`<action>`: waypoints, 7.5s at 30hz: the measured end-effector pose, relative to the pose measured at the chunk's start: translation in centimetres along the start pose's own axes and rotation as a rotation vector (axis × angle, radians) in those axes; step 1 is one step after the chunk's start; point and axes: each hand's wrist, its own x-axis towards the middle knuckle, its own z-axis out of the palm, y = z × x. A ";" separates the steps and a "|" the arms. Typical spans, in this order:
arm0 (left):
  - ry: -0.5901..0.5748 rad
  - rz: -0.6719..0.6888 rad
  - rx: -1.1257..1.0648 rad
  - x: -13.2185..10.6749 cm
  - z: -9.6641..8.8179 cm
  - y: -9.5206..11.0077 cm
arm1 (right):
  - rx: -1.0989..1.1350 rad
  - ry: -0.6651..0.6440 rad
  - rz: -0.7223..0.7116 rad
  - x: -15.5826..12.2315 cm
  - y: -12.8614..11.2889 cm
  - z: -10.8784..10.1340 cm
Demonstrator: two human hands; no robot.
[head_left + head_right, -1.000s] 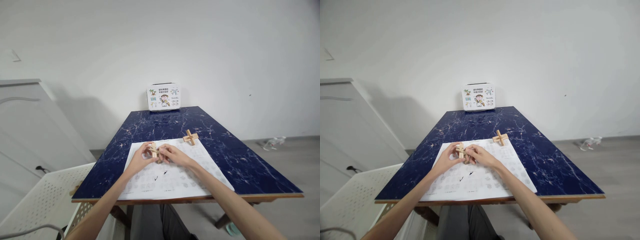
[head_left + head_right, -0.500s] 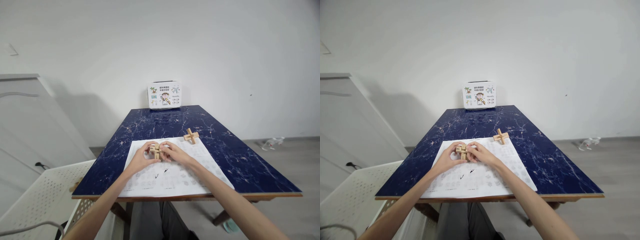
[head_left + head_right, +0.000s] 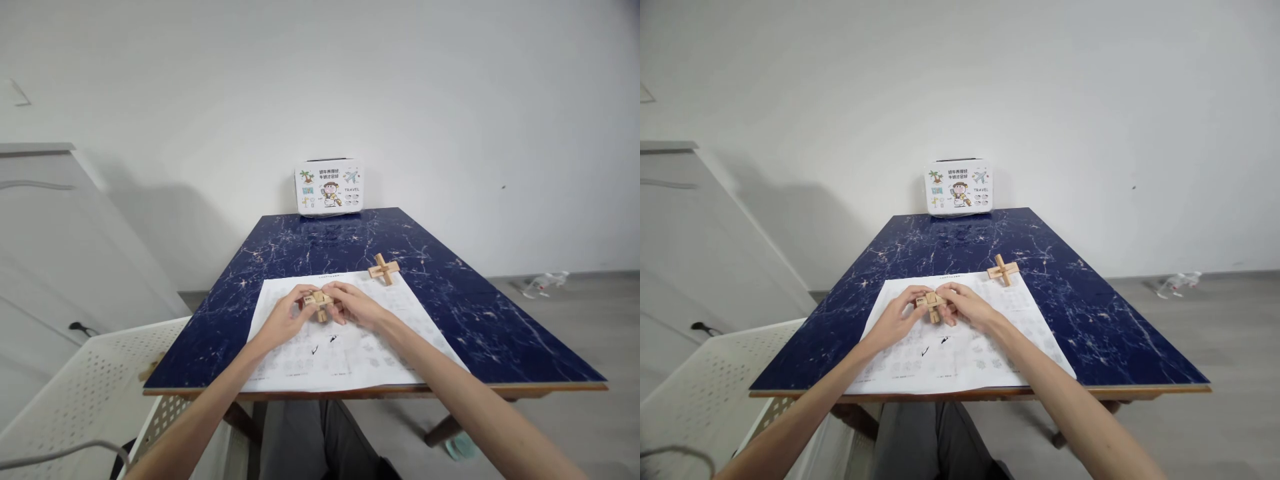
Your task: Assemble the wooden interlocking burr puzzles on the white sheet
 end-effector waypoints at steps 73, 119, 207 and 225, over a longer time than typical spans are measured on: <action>0.139 -0.172 -0.234 0.6 0.1 -0.3 | -0.982 0.297 -0.513 -0.2 1.0 -0.8; 0.200 -0.129 -0.018 0.3 0.1 0.0 | -1.091 0.230 -0.538 -0.6 1.3 -1.2; 0.091 -0.156 -0.255 0.6 0.4 -1.6 | -0.784 0.272 -0.508 -0.5 1.7 -0.6; 0.135 -0.010 0.029 0.3 0.2 -0.7 | -0.917 0.263 -0.602 -0.8 1.2 -0.7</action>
